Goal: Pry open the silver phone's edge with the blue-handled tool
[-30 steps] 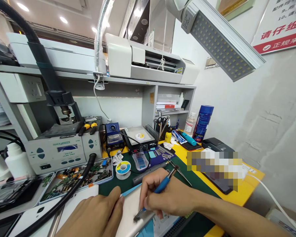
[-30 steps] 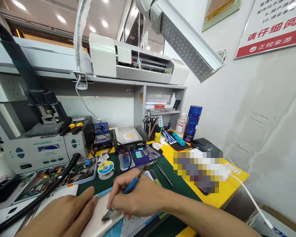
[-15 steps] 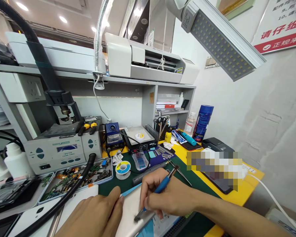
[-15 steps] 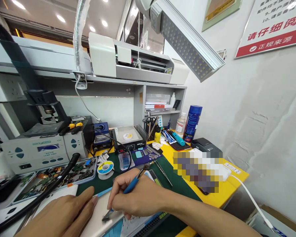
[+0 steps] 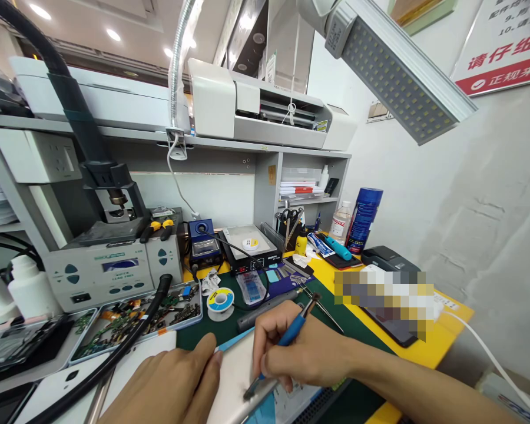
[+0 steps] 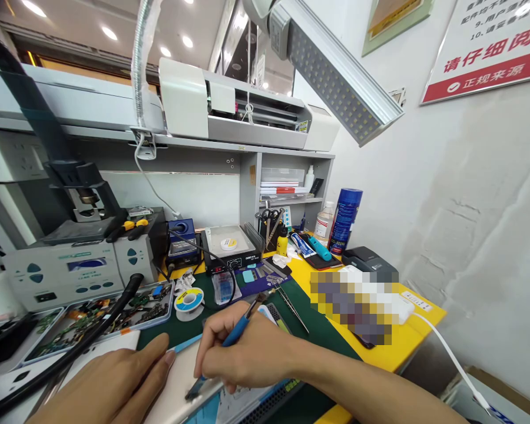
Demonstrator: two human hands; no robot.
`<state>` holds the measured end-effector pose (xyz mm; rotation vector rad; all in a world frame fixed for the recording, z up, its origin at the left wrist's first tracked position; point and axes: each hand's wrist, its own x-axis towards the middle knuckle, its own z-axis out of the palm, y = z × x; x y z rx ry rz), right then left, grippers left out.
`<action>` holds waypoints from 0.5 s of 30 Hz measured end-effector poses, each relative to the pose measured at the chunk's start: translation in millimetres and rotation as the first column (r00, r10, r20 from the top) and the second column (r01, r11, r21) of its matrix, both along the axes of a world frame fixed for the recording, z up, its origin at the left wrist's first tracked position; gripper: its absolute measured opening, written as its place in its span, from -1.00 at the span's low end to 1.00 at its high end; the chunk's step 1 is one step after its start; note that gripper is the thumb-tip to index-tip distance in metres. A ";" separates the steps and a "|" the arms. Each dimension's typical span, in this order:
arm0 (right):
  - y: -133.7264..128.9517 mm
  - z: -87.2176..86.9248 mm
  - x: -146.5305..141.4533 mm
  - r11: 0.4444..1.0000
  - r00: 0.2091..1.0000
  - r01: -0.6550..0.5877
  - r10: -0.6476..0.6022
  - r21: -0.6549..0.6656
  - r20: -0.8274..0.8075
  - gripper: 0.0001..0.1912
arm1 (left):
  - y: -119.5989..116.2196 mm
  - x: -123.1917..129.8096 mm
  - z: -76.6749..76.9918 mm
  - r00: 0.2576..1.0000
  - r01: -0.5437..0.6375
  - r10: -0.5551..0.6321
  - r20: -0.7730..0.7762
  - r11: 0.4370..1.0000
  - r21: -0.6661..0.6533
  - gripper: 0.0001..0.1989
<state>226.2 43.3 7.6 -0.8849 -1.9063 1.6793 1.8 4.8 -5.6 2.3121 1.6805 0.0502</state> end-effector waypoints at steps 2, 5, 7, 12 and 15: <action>0.0 0.1 0.0 1.000 1.000 0.013 -0.013 0.002 0.002 -0.85 | -0.2 0.3 1.8 1.000 0.004 -0.004 -0.007 1.000 -0.016 -0.60; -0.1 0.2 -0.2 1.000 1.000 0.003 -0.003 0.003 -0.003 -0.87 | -0.5 0.0 4.0 1.000 0.004 -0.004 -0.004 1.000 -0.027 -0.60; 0.0 0.1 -0.2 1.000 1.000 0.007 -0.007 -0.001 -0.008 -0.88 | -0.6 -0.5 4.4 1.000 0.004 -0.004 0.000 1.000 -0.018 -0.60; 0.2 -0.8 0.1 1.000 1.000 0.010 -0.010 -0.010 0.003 -0.86 | -0.3 -1.4 1.2 1.000 0.013 -0.013 0.016 1.000 -0.010 -0.60; 0.4 -1.4 0.1 1.000 1.000 0.010 -0.010 -0.014 0.000 -0.86 | 0.9 -1.6 -0.6 1.000 0.010 -0.010 0.011 1.000 -0.013 -0.59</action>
